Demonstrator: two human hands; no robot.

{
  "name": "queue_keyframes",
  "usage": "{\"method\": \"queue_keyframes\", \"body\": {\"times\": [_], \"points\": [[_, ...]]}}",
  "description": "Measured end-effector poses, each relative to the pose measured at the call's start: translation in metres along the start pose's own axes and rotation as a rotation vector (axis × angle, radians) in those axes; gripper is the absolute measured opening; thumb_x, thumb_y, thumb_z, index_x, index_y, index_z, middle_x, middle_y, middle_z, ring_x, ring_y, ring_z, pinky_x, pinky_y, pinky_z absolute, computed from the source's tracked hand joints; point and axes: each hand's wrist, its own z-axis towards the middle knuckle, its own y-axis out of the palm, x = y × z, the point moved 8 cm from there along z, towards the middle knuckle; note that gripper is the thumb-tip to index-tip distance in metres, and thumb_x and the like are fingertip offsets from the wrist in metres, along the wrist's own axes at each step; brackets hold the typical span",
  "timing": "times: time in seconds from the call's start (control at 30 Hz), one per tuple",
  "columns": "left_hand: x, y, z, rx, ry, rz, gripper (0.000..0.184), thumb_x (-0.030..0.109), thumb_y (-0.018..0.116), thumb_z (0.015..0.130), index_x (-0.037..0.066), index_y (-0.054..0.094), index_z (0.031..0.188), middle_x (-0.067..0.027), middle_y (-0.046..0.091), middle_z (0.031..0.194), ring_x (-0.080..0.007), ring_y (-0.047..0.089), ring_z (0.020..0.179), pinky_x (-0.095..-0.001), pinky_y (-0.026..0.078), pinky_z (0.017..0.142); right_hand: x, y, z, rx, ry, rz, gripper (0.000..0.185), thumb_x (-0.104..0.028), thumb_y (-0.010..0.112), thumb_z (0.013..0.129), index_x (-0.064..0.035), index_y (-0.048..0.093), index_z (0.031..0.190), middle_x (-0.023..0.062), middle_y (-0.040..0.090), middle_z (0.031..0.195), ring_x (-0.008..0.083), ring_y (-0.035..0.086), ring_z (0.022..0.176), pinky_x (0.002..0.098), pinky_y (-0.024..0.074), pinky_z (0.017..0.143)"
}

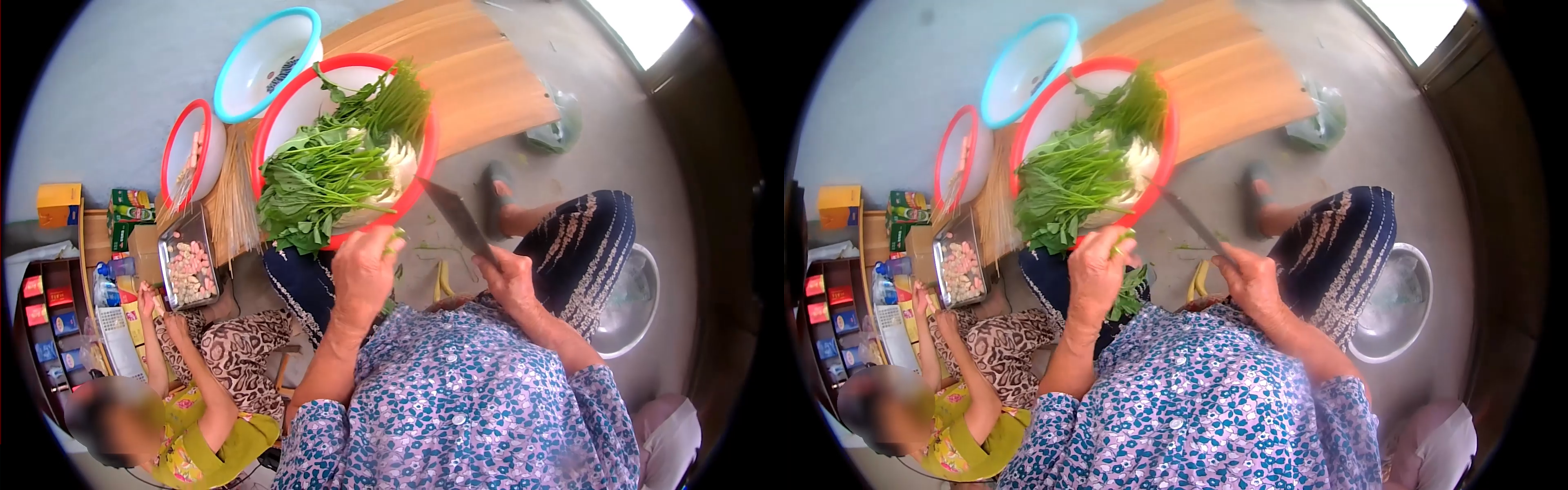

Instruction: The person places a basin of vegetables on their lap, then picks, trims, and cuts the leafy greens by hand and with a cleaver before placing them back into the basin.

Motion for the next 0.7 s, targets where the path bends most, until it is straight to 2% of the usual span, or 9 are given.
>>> {"method": "queue_keyframes", "body": {"times": [0.13, 0.17, 0.37, 0.43, 0.53, 0.57, 0.63, 0.67, 0.7], "points": [[-0.021, -0.022, 0.025, 0.063, -0.145, -0.004, 0.025, 0.017, 0.070, 0.079, 0.006, 0.061, 0.100, -0.0147, 0.065, 0.089, -0.0356, 0.062, 0.081, -0.0446, 0.047, 0.069, 0.004, 0.000, 0.001, -0.005, 0.022, -0.015, 0.028, -0.005, 0.068, 0.082, -0.0027, 0.066, 0.110, 0.0233, 0.066, 0.086, 0.0319, 0.068, 0.074, 0.0346, 0.0517, 0.067], [-0.022, -0.021, 0.029, 0.129, -0.008, 0.013, 0.023, 0.013, 0.069, 0.077, 0.009, 0.063, 0.099, -0.0131, 0.063, 0.087, -0.0352, 0.062, 0.079, -0.0438, 0.048, 0.066, 0.003, 0.000, 0.001, -0.005, 0.019, -0.016, 0.028, -0.005, 0.068, 0.082, -0.0027, 0.066, 0.110, 0.0233, 0.066, 0.086, 0.0319, 0.068, 0.074, 0.0346, 0.0517, 0.067], [-0.036, 0.002, 0.037, 0.085, 0.061, 0.202, 0.024, 0.009, 0.069, 0.072, 0.014, 0.067, 0.096, -0.0092, 0.059, 0.087, -0.0321, 0.062, 0.077, -0.0413, 0.049, 0.063, 0.001, -0.001, 0.000, 0.001, 0.011, -0.021, 0.028, -0.005, 0.067, 0.082, -0.0026, 0.066, 0.110, 0.0232, 0.066, 0.084, 0.0285, 0.068, 0.071, 0.0338, 0.0514, 0.065], [-0.035, 0.002, 0.037, 0.075, 0.066, 0.204, 0.022, 0.010, 0.070, 0.073, 0.013, 0.067, 0.095, -0.0086, 0.060, 0.089, -0.0319, 0.062, 0.078, -0.0408, 0.049, 0.063, -0.001, -0.002, 0.000, 0.068, -0.045, 0.012, 0.015, -0.006, 0.066, 0.085, 0.0002, 0.068, 0.099, 0.0065, 0.056, 0.060, 0.0103, 0.053, 0.054, 0.0275, 0.0446, 0.053], [-0.021, -0.013, 0.034, 0.134, 0.075, 0.105, 0.020, 0.012, 0.071, 0.075, 0.012, 0.069, 0.094, -0.0093, 0.064, 0.091, -0.0319, 0.063, 0.078, -0.0392, 0.049, 0.065, 0.001, -0.002, 0.001, 0.069, -0.032, 0.033, 0.015, -0.006, 0.066, 0.085, 0.0000, 0.068, 0.098, 0.0062, 0.056, 0.060, 0.0103, 0.053, 0.054, 0.0273, 0.0444, 0.052], [-0.021, -0.011, 0.032, 0.068, -0.018, 0.027, 0.020, 0.014, 0.072, 0.075, 0.011, 0.069, 0.095, -0.0103, 0.065, 0.091, -0.0317, 0.064, 0.078, -0.0383, 0.050, 0.066, 0.001, -0.002, 0.001, 0.072, -0.032, 0.033, 0.015, -0.006, 0.066, 0.085, 0.0000, 0.068, 0.098, 0.0062, 0.056, 0.060, 0.0103, 0.053, 0.054, 0.0273, 0.0444, 0.052], [-0.029, 0.001, 0.023, -0.045, -0.204, -0.160, 0.021, 0.018, 0.072, 0.077, 0.008, 0.070, 0.096, -0.0147, 0.068, 0.086, -0.0320, 0.065, 0.075, -0.0370, 0.050, 0.067, 0.003, 0.001, 0.000, 0.012, 0.006, 0.019, 0.028, -0.005, 0.068, 0.082, -0.0025, 0.066, 0.111, 0.0220, 0.066, 0.083, 0.0269, 0.067, 0.070, 0.0335, 0.0513, 0.065], [-0.028, 0.007, 0.019, -0.051, -0.202, -0.162, 0.021, 0.018, 0.072, 0.077, 0.008, 0.070, 0.096, -0.0147, 0.068, 0.086, -0.0320, 0.065, 0.075, -0.0370, 0.050, 0.067, 0.001, 0.001, 0.000, 0.016, 0.012, 0.018, 0.028, -0.005, 0.068, 0.082, -0.0025, 0.066, 0.111, 0.0220, 0.066, 0.083, 0.0269, 0.067, 0.070, 0.0335, 0.0513, 0.065], [-0.025, 0.013, 0.015, -0.055, -0.184, -0.214, 0.018, 0.012, 0.070, 0.080, 0.003, 0.070, 0.096, -0.0118, 0.067, 0.075, -0.0219, 0.064, 0.062, -0.0311, 0.048, 0.057, -0.005, 0.001, 0.000, 0.027, -0.022, 0.025, 0.028, -0.005, 0.068, 0.082, -0.0024, 0.066, 0.110, 0.0221, 0.066, 0.084, 0.0286, 0.067, 0.071, 0.0338, 0.0515, 0.065]]}}
